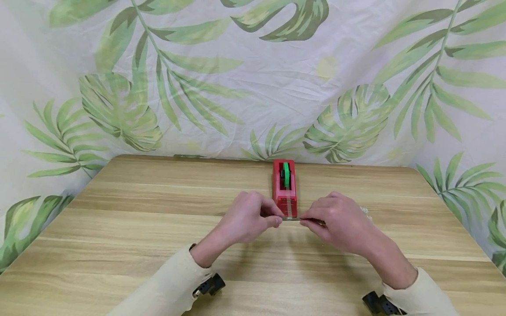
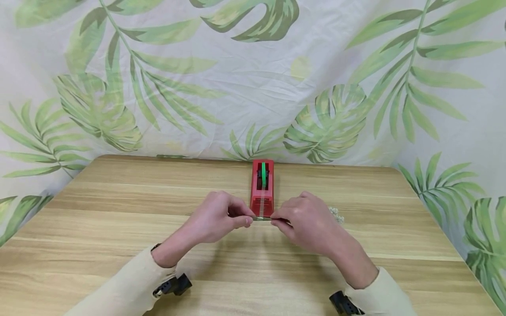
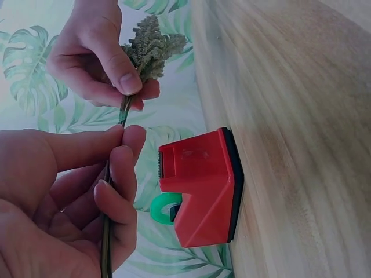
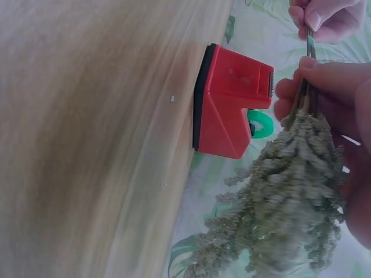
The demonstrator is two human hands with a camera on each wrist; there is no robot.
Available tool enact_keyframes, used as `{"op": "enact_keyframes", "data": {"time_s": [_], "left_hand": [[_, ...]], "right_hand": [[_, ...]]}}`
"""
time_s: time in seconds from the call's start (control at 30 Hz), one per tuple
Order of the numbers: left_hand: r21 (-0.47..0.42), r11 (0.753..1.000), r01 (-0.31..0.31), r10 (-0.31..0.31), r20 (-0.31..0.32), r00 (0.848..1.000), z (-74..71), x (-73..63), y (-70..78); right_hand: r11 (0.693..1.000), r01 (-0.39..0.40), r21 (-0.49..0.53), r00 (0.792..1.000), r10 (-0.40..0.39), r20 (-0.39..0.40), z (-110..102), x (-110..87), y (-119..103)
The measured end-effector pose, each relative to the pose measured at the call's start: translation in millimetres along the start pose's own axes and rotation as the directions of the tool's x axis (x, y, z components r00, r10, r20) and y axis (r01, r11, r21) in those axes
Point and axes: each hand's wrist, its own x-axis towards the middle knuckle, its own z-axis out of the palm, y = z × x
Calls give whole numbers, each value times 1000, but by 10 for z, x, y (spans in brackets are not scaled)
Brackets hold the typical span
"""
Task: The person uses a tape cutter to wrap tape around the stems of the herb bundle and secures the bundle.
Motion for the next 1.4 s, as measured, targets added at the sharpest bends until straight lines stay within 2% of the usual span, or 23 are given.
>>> {"op": "enact_keyframes", "data": {"time_s": [0.23, 0.37, 0.47, 0.57, 0.87, 1.1, 1.2, 1.4], "left_hand": [[8, 1000, -24, 24, -23, 999, -8, -7, -14], [20, 999, -37, 38, -32, 999, -11, -8, -12], [33, 998, -51, 53, -42, 998, -8, -12, -2], [42, 997, -67, 69, -51, 996, 0, -16, 7], [42, 998, -41, 43, -27, 999, 23, -7, 5], [37, 999, -5, 4, 27, 1000, 44, 26, -22], [14, 1000, 4, -4, 24, 1000, 34, 27, -40], [5, 1000, -3, 3, -24, 1000, 6, 36, -79]], "right_hand": [[999, -42, -13, 988, 43, 147, -43, 4, -16], [992, -114, 62, 978, 101, 183, -54, 10, -15], [977, -163, 136, 975, 138, 174, -54, 14, -3], [974, -167, 154, 979, 145, 142, -46, 20, 9], [986, -160, -42, 985, 162, 62, -25, 32, -37], [987, -135, -81, 991, 133, -27, -5, 29, -55], [987, -150, -63, 989, 149, -15, 2, 33, -70], [982, -185, -46, 979, 188, 80, -17, 36, -86]]}}
